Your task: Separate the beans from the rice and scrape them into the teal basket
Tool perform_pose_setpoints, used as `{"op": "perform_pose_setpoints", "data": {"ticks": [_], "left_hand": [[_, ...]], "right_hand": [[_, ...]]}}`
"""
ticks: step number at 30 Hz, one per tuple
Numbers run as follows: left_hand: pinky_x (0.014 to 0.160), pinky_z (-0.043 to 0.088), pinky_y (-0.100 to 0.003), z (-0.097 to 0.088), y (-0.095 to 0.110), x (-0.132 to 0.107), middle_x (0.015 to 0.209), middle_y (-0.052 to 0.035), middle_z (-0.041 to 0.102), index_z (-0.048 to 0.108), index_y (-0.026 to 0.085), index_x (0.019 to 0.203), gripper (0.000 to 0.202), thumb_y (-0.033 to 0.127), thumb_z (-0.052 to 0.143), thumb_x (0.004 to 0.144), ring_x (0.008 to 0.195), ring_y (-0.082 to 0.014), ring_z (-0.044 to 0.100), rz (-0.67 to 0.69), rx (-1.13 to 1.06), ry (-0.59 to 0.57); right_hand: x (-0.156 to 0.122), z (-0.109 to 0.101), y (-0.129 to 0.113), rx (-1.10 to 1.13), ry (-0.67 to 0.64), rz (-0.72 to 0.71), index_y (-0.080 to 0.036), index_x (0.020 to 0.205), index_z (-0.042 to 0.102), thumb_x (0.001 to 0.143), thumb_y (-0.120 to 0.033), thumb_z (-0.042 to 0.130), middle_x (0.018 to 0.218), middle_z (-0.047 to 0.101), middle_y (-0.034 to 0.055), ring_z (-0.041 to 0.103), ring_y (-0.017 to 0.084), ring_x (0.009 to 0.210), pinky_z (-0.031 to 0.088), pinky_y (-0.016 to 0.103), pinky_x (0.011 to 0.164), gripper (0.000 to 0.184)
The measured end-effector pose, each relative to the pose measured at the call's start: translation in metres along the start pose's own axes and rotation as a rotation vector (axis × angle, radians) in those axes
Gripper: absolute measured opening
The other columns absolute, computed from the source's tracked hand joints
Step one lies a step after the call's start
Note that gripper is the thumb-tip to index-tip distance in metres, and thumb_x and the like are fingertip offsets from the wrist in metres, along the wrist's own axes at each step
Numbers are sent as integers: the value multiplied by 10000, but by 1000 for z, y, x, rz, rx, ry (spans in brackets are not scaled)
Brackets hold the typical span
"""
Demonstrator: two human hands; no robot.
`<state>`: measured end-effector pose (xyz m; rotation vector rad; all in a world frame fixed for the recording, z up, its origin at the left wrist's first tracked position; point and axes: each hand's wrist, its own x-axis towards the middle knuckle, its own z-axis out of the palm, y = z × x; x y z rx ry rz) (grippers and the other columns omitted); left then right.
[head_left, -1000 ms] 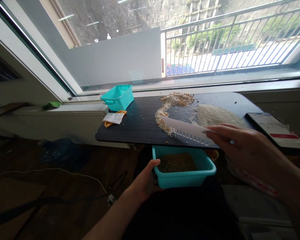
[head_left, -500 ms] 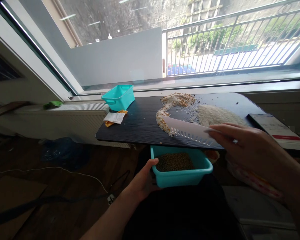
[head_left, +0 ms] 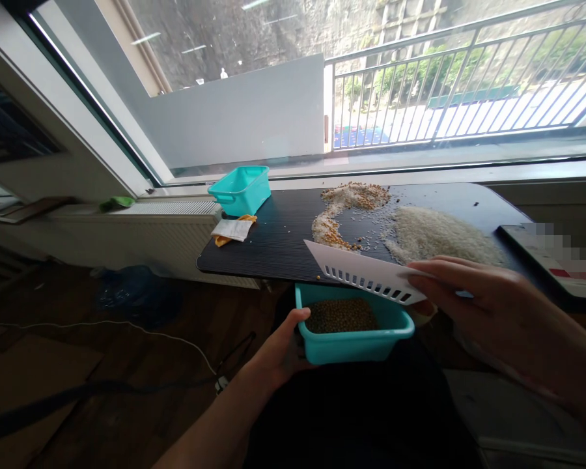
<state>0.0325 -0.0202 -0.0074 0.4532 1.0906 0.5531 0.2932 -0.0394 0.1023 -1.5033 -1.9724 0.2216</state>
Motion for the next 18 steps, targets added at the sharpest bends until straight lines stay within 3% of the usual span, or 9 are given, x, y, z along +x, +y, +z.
{"op": "perform_pose_setpoints", "data": {"ticks": [5, 10, 14, 18], "left_hand": [[728, 487, -323, -7, 2, -1, 957, -71, 664, 581, 175, 1140, 552, 565, 563, 750, 817, -205, 615, 5, -3, -2], [727, 490, -330, -7, 1, -4, 929, -69, 658, 562, 169, 1152, 530, 526, 569, 760, 787, -200, 615, 18, -32, 27], [752, 492, -345, -1, -1, -2, 938, -76, 663, 553, 171, 1169, 560, 534, 584, 744, 799, -208, 619, 19, -37, 20], [747, 488, -344, 5, -3, -1, 975, -101, 676, 579, 158, 1142, 562, 560, 560, 750, 829, -226, 629, 6, -9, -17]], "right_hand": [[18, 17, -7, -7, -72, -139, -232, 977, 728, 923, -408, 477, 915, 737, 52, 674, 187, 785, 502, 279, 665, 311], [-3, 17, -15, 78, -121, -187, -263, 939, 715, 906, -381, 510, 920, 734, 31, 675, 172, 779, 521, 261, 672, 239], [-22, 5, -7, 11, 63, -39, -268, 945, 693, 883, -424, 534, 852, 728, 26, 650, 185, 680, 516, 285, 589, 230], [-18, 4, 2, -138, 182, 178, -254, 850, 686, 891, -468, 479, 654, 687, 19, 591, 182, 505, 451, 308, 473, 300]]}}
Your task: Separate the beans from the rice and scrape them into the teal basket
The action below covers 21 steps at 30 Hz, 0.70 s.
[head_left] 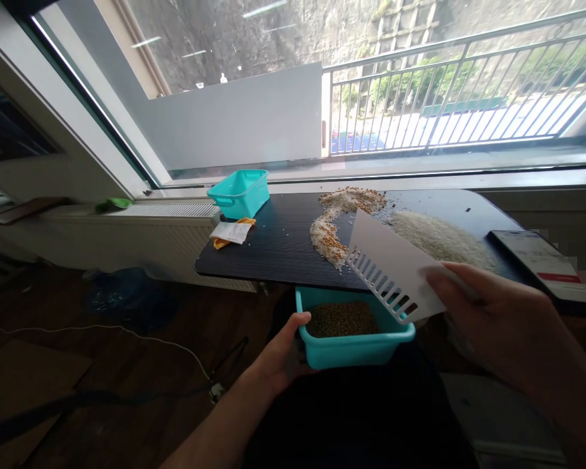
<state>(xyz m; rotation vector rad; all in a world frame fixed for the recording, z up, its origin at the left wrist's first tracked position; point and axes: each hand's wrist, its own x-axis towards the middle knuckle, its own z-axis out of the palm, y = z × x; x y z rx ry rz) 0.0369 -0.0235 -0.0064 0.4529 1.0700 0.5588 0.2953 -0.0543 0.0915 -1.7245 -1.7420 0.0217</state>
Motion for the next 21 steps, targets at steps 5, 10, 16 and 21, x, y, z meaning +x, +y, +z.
{"op": "perform_pose_setpoints", "data": {"ticks": [5, 10, 16, 21], "left_hand": [[766, 494, -356, 3, -1, 1, 1047, -125, 686, 575, 157, 1182, 573, 556, 553, 771, 902, -257, 646, 3, 9, -17], [793, 503, -384, 1, -2, 4, 1085, -142, 684, 557, 163, 1218, 600, 561, 568, 769, 930, -278, 657, 4, -6, -19], [805, 507, -384, 4, -3, 6, 1108, -139, 674, 530, 165, 1248, 587, 549, 537, 803, 949, -271, 654, -6, -13, -18], [827, 502, -383, 5, -3, 5, 1100, -135, 673, 531, 169, 1242, 608, 553, 586, 774, 960, -269, 649, -7, -25, -10]], "right_hand": [[11, 21, -4, 119, -44, 104, -247, 798, 677, 857, -438, 487, 583, 672, 2, 631, 191, 505, 466, 297, 475, 276], [12, 26, -1, 127, -37, 229, -236, 807, 677, 828, -420, 500, 565, 668, 13, 640, 209, 504, 461, 309, 478, 256], [13, 22, 10, -19, 39, 280, -249, 704, 639, 813, -408, 489, 534, 643, 24, 624, 222, 553, 434, 325, 545, 244], [11, 18, 26, -123, 111, 338, -246, 725, 643, 824, -412, 481, 573, 646, 55, 607, 250, 578, 415, 349, 551, 252]]}}
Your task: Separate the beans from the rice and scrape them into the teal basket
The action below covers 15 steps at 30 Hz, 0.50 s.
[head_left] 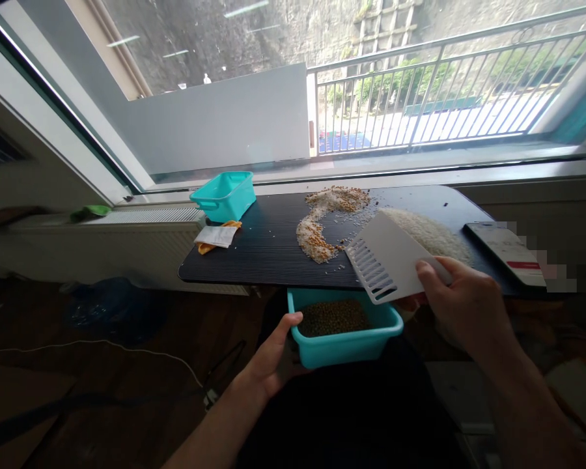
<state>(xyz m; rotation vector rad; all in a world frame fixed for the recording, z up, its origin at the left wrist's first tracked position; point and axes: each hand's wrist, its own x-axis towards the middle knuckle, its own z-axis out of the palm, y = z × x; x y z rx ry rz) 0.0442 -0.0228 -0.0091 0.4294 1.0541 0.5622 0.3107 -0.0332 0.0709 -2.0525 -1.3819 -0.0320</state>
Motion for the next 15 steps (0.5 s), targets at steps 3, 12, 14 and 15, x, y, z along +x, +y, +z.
{"op": "perform_pose_setpoints", "data": {"ticks": [3, 12, 14, 15], "left_hand": [[835, 502, -392, 1, 0, 1, 1120, -129, 668, 520, 186, 1253, 605, 540, 597, 769, 968, -268, 647, 4, -5, -2], [850, 500, -399, 11, 1, 1, 1188, -126, 646, 507, 202, 1290, 564, 526, 511, 829, 1018, -274, 630, -7, 24, -13], [850, 500, -397, 11, 1, 0, 1194, -128, 643, 499, 204, 1301, 566, 524, 506, 835, 1027, -277, 629, -10, 24, -16], [850, 500, -395, 11, 1, 0, 1196, -131, 642, 496, 202, 1304, 569, 525, 504, 836, 1032, -279, 628, -12, 26, -15]], "right_hand": [[1, -11, 11, -76, 25, -7, -255, 765, 654, 866, -439, 444, 604, 654, 93, 618, 286, 613, 423, 374, 563, 297], [-10, -19, -9, 186, -86, -9, -220, 831, 684, 829, -446, 493, 598, 666, 52, 637, 236, 524, 476, 343, 501, 296], [-15, -11, -17, 320, -193, 7, -218, 822, 680, 814, -442, 501, 601, 668, 25, 634, 210, 481, 476, 315, 454, 287], [-18, -7, -19, 354, -230, 6, -221, 811, 677, 810, -442, 503, 599, 667, 16, 636, 203, 473, 474, 305, 441, 281]]}}
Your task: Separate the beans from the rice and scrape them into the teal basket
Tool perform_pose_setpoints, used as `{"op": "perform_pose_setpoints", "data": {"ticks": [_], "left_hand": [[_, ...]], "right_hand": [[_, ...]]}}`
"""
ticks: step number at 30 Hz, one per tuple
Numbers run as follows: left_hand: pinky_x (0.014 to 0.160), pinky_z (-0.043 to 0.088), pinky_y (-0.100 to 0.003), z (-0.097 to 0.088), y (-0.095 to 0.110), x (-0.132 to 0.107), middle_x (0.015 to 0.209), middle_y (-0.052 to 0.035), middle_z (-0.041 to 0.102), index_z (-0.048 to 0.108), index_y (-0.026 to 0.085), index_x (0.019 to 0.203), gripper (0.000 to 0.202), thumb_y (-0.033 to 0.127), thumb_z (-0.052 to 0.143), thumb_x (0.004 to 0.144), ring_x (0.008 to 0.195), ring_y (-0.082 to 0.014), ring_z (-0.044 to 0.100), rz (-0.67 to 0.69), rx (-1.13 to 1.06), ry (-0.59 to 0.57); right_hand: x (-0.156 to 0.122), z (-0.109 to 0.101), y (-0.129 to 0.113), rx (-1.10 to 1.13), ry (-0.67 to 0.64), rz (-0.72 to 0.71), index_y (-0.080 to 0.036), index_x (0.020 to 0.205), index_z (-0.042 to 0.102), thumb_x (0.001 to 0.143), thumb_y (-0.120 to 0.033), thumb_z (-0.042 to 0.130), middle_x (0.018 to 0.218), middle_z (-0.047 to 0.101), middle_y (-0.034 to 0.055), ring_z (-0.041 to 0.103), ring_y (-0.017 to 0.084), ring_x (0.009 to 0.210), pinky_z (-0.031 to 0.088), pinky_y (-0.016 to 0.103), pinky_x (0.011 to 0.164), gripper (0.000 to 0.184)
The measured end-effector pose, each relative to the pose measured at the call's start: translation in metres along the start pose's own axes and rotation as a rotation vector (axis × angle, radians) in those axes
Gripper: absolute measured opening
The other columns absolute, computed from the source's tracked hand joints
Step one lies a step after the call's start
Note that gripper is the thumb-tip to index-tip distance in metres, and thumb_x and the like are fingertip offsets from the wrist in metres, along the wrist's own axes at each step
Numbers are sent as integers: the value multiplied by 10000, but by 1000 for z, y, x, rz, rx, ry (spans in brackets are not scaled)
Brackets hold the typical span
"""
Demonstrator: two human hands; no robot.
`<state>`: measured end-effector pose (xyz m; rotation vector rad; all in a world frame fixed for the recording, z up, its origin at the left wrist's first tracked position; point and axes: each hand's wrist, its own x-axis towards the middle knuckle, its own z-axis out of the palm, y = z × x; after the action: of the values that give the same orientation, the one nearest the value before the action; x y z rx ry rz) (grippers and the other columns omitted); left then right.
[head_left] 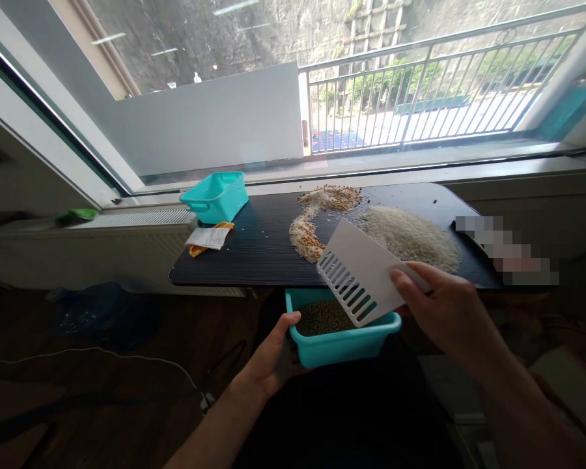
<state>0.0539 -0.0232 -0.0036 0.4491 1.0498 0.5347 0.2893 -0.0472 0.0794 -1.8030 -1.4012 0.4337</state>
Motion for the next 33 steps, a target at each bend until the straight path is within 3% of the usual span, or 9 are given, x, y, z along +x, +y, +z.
{"op": "perform_pose_setpoints", "data": {"ticks": [4, 10, 14, 18, 24, 29, 33], "left_hand": [[852, 499, -393, -2, -1, 0, 1206, -136, 636, 496, 192, 1302, 572, 528, 496, 839, 1049, -285, 622, -4, 10, 5], [852, 497, -397, -1, -1, 1, 1206, -129, 638, 506, 192, 1293, 577, 540, 500, 832, 1025, -275, 627, -3, 10, -24], [826, 500, -374, 1, -2, 3, 1209, -126, 636, 507, 185, 1291, 581, 540, 484, 832, 1001, -260, 629, -16, 27, -28], [815, 497, -359, -1, -3, 5, 1239, -114, 624, 492, 210, 1311, 613, 562, 506, 809, 999, -258, 627, -16, 30, -35], [809, 493, -347, -3, -4, 6, 1231, -119, 628, 504, 199, 1302, 616, 565, 510, 806, 994, -256, 627, -17, 38, -44], [795, 494, -344, -2, -3, 6, 1189, -108, 648, 502, 213, 1296, 608, 558, 526, 795, 959, -247, 635, -13, 25, -43], [770, 494, -336, -2, -3, 6, 1114, -107, 672, 526, 199, 1256, 575, 549, 516, 800, 910, -237, 642, -18, 32, -36]], "right_hand": [[0, 1, 8, -33, -9, -19, -222, 809, 678, 813, -439, 505, 607, 678, 19, 641, 203, 487, 473, 297, 450, 278], [23, -31, 34, -367, 159, -20, -182, 915, 708, 829, -469, 470, 634, 684, 78, 644, 242, 613, 447, 326, 560, 382], [46, -37, 41, -430, 242, -44, -188, 915, 713, 815, -503, 406, 595, 649, 71, 622, 260, 622, 421, 344, 570, 450], [67, -29, 29, -425, 164, -126, -209, 1008, 714, 830, -512, 400, 720, 692, 75, 619, 242, 688, 418, 329, 617, 471], [90, -16, 6, -461, 23, -218, -218, 980, 714, 867, -500, 403, 793, 702, 86, 587, 218, 701, 375, 315, 618, 435], [82, -22, 4, -462, -34, -251, -222, 973, 715, 869, -525, 410, 804, 702, 70, 598, 206, 702, 378, 308, 611, 442], [65, -33, 11, -389, 0, -266, -231, 960, 718, 852, -540, 450, 754, 691, 26, 589, 169, 623, 394, 296, 601, 424]]}}
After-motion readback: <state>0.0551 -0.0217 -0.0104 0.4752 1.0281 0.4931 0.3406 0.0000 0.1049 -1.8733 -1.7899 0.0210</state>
